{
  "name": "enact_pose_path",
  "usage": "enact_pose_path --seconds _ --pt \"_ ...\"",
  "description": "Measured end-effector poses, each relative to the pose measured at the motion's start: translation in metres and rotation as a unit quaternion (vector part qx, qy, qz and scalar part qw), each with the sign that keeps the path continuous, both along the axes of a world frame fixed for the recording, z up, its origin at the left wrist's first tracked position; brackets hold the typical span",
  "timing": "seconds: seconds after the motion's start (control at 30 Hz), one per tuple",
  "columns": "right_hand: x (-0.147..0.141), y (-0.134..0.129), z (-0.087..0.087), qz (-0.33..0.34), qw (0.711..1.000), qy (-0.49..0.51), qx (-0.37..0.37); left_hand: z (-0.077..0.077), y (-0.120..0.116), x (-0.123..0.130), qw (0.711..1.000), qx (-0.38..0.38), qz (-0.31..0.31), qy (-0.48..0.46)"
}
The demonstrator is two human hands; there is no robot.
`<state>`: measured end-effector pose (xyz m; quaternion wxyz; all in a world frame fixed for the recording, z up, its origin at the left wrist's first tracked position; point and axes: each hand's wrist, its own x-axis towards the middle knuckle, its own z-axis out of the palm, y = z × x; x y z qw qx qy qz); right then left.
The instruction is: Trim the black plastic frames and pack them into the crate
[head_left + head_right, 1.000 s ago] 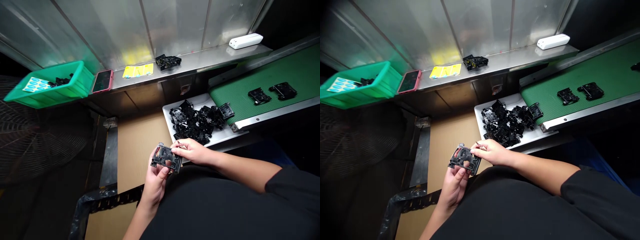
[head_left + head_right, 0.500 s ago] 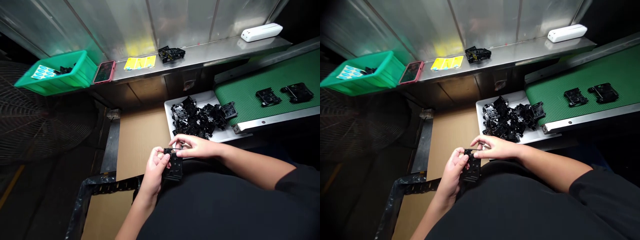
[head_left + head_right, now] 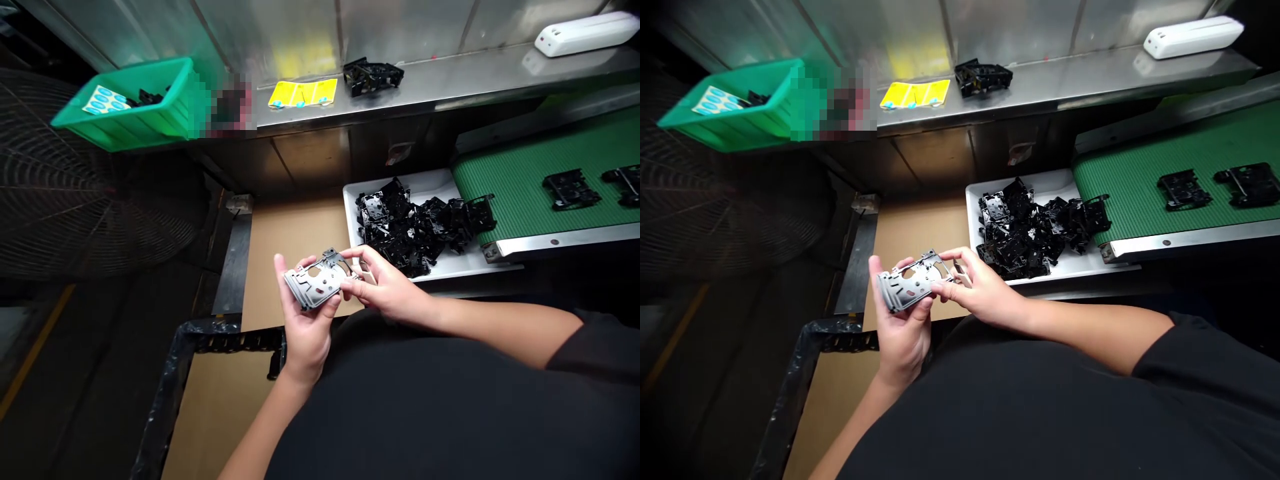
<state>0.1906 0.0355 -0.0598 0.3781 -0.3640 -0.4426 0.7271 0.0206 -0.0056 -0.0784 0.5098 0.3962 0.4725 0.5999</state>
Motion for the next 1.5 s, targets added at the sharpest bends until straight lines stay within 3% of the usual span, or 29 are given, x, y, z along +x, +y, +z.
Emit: enact_pose_path --seconds 0.1,0.17,0.3,0.43,0.6,0.9,1.27,1.5 --pt "0.007 0.004 0.005 0.033 0.99 -0.07 0.114 0.009 -0.002 -0.013 0.999 0.027 0.003 -0.02" --pt "0.013 0.008 0.011 0.015 0.968 -0.133 0.212 0.012 -0.004 -0.021 0.999 0.035 -0.005 -0.026" --pt "0.013 0.012 0.026 -0.056 0.885 -0.214 0.409 0.012 -0.009 -0.033 0.997 0.055 -0.049 -0.01" --pt "-0.002 0.004 0.038 -0.042 0.825 -0.255 0.503 0.01 -0.013 -0.041 0.996 0.05 -0.072 -0.001" --pt "-0.016 -0.003 0.044 -0.018 0.786 -0.305 0.537 0.016 -0.016 -0.049 0.994 0.075 -0.071 0.044" --pt "-0.025 -0.003 0.043 -0.013 0.755 -0.321 0.572 0.021 -0.018 -0.053 0.99 0.101 -0.047 0.09" --pt "-0.032 -0.001 0.045 -0.019 0.737 -0.319 0.595 0.024 -0.015 -0.059 0.983 0.123 -0.022 0.133" --pt "-0.03 0.001 0.04 -0.001 0.734 -0.303 0.609 0.022 -0.014 -0.063 0.979 0.138 -0.048 0.143"
